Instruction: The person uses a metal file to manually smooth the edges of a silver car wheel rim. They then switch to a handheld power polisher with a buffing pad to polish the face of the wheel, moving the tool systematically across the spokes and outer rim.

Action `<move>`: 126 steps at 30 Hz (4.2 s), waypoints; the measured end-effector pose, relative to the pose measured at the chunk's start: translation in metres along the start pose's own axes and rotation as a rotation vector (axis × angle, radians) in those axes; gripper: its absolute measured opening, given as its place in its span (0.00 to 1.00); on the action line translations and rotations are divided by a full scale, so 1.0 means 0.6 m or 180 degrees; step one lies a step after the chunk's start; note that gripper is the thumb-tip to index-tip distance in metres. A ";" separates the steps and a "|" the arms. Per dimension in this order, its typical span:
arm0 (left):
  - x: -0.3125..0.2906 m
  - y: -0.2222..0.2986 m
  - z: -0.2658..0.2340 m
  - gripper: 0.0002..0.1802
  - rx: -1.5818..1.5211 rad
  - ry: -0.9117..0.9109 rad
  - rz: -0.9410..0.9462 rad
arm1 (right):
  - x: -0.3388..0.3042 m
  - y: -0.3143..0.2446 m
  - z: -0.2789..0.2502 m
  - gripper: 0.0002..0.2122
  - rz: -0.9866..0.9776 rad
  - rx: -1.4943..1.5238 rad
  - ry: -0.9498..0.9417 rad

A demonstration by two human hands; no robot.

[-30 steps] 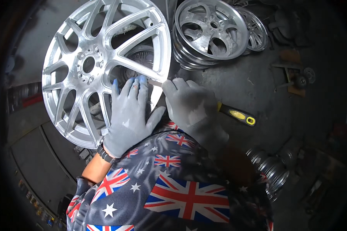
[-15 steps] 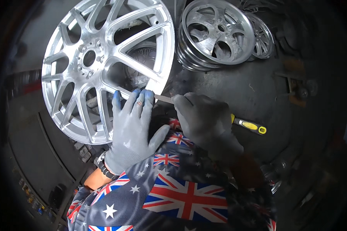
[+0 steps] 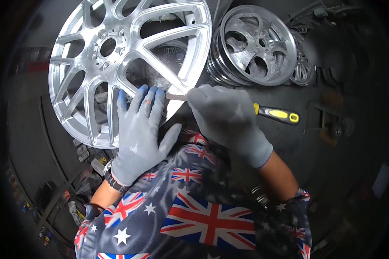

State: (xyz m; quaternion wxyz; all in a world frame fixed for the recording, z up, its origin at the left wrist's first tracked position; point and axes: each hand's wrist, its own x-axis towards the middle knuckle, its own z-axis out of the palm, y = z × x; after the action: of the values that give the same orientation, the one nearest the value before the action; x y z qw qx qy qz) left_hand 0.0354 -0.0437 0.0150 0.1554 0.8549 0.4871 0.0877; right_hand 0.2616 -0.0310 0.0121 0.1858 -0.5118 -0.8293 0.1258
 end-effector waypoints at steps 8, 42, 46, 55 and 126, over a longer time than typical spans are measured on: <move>-0.001 0.006 0.008 0.40 0.0011 0.0118 -0.0071 | -0.004 -0.010 -0.002 0.04 0.0140 0.0252 0.0079; -0.002 0.007 -0.012 0.41 0.0044 -0.0160 0.0041 | -0.048 -0.042 -0.009 0.06 0.0561 0.0227 -0.0029; -0.004 0.017 -0.009 0.41 -0.0045 -0.0084 0.0041 | -0.046 -0.040 0.000 0.06 0.0652 0.0104 0.0058; -0.008 0.023 -0.004 0.41 0.0038 -0.0038 0.0109 | -0.062 -0.045 -0.004 0.03 0.0708 0.0105 0.0117; -0.010 0.041 0.004 0.39 0.0216 0.0165 -0.0299 | -0.016 0.029 0.014 0.04 -0.0456 0.0284 0.0357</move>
State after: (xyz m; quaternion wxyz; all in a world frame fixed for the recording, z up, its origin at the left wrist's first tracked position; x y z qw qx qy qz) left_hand 0.0533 -0.0609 0.0213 0.1177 0.8333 0.5332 0.0859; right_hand 0.2757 -0.0319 -0.0039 0.2631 -0.4487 -0.8456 0.1201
